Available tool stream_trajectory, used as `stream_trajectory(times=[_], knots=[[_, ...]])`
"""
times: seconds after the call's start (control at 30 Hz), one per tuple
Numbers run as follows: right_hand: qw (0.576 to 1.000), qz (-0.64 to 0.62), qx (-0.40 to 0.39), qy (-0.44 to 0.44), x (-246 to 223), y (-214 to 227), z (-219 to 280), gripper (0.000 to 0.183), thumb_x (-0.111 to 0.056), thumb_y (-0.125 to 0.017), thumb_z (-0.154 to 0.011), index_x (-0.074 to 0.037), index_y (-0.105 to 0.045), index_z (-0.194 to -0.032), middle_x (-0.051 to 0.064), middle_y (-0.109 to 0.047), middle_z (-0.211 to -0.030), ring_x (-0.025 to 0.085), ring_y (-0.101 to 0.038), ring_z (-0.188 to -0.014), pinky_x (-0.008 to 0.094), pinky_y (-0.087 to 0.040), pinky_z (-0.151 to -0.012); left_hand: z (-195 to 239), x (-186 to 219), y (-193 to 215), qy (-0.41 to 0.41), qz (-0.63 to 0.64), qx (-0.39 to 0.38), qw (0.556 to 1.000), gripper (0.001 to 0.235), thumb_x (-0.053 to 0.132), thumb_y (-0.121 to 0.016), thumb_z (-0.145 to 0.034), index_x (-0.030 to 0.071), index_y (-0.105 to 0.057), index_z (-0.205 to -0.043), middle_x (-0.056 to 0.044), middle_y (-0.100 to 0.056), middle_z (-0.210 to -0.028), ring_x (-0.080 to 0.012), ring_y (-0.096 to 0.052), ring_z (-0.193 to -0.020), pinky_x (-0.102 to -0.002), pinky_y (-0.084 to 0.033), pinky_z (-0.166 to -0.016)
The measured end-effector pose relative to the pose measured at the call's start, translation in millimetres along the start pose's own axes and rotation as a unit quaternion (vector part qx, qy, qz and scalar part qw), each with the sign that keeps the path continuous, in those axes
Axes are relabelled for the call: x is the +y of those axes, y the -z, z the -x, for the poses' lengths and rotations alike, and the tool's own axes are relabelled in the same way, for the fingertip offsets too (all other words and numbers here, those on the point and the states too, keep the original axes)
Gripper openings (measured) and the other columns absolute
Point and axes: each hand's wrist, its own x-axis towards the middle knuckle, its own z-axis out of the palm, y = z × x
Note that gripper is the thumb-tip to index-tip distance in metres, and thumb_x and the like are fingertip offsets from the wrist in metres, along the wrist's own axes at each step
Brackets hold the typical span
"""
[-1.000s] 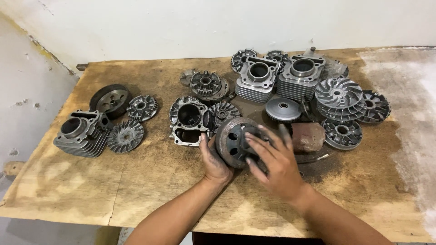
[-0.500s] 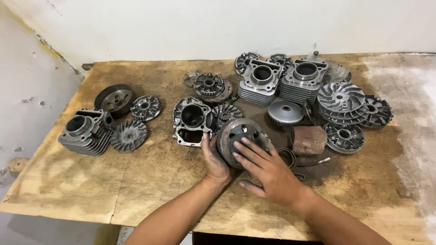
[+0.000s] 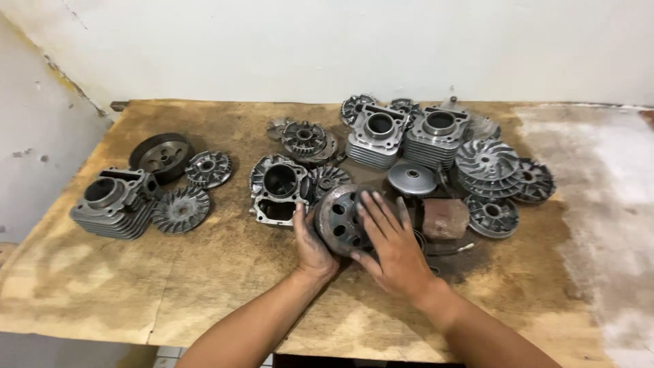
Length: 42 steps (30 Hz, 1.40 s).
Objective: Cleaning and inspecting various motorcycle engine components like clutch bells and cylinders using a cloth.
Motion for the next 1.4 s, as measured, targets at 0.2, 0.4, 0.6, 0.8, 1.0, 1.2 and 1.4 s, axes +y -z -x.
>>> stream_trajectory(times=[0.2, 0.4, 0.6, 0.8, 1.0, 1.2, 1.4], knots=[[0.993, -0.01, -0.067, 0.102, -2, -11, 14, 0.085, -0.073, -0.038, -0.095, -0.016, -0.036, -0.159, 0.008, -0.026, -0.169, 0.031, -0.02, -0.156, 0.059, -0.003, -0.123, -31, -8, 21, 0.018, -0.005, -0.04, 0.999, 0.056, 0.059, -0.056, -0.091, 0.009, -0.074, -0.109, -0.015, -0.076, -0.1, -0.0286, -0.071, -0.086, -0.038, -0.06, -0.078], [0.991, -0.049, -0.086, -0.095, -10, 12, 0, 0.076, -0.047, -0.053, -0.101, -0.008, -0.026, -0.161, 0.013, -0.017, -0.17, 0.031, -0.011, -0.156, 0.058, -0.001, -0.122, -2, -1, 5, 0.023, -0.02, -0.055, 0.998, 0.045, 0.05, -0.066, -0.088, 0.009, -0.076, -0.104, -0.013, -0.076, -0.099, -0.0254, -0.07, -0.087, -0.037, -0.058, -0.078], [0.991, 0.012, -0.027, 0.129, 12, -32, 15, 0.09, -0.077, -0.04, -0.091, -0.014, -0.041, -0.155, 0.012, -0.034, -0.165, 0.031, -0.025, -0.155, 0.058, -0.003, -0.125, 18, 6, -6, -0.03, -0.03, -0.054, 0.998, 0.032, 0.039, -0.072, -0.087, 0.007, -0.073, -0.092, -0.013, -0.074, -0.086, -0.0225, -0.068, -0.075, -0.035, -0.06, -0.068], [0.999, 0.016, -0.04, -0.03, -5, -5, 7, 0.086, -0.06, -0.047, -0.099, -0.008, -0.023, -0.163, 0.015, -0.017, -0.171, 0.031, -0.013, -0.157, 0.057, -0.003, -0.124, -11, -7, 16, -0.082, -0.073, -0.069, 0.992, 0.024, 0.029, -0.074, -0.088, 0.006, -0.071, -0.082, -0.011, -0.072, -0.081, -0.0216, -0.069, -0.078, -0.035, -0.059, -0.07], [0.995, 0.054, -0.036, 0.077, 1, -19, 9, 0.084, -0.072, -0.041, -0.093, -0.018, -0.039, -0.157, 0.01, -0.03, -0.167, 0.029, -0.021, -0.156, 0.06, -0.005, -0.125, -19, -14, 24, -0.083, -0.048, -0.072, 0.993, 0.021, 0.028, -0.075, -0.087, 0.008, -0.074, -0.083, -0.013, -0.074, -0.08, -0.0209, -0.071, -0.068, -0.033, -0.059, -0.062], [0.995, 0.034, -0.076, 0.062, 6, -25, 11, 0.114, -0.061, -0.078, -0.069, -0.012, -0.029, -0.161, 0.019, -0.026, -0.166, 0.037, -0.019, -0.155, 0.065, -0.005, -0.123, 4, 2, 4, -0.083, -0.036, -0.063, 0.994, 0.022, 0.027, -0.076, -0.085, 0.007, -0.072, -0.079, -0.013, -0.074, -0.075, -0.0201, -0.071, -0.063, -0.032, -0.057, -0.058], [0.998, -0.007, -0.062, -0.015, 5, -17, 3, 0.081, -0.062, -0.046, -0.097, -0.015, -0.028, -0.16, 0.015, -0.021, -0.168, 0.029, -0.014, -0.156, 0.058, -0.001, -0.123, -9, -1, 12, -0.093, -0.056, -0.078, 0.991, 0.021, 0.028, -0.073, -0.087, 0.008, -0.072, -0.08, -0.011, -0.073, -0.074, -0.0192, -0.07, -0.065, -0.03, -0.057, -0.062]])
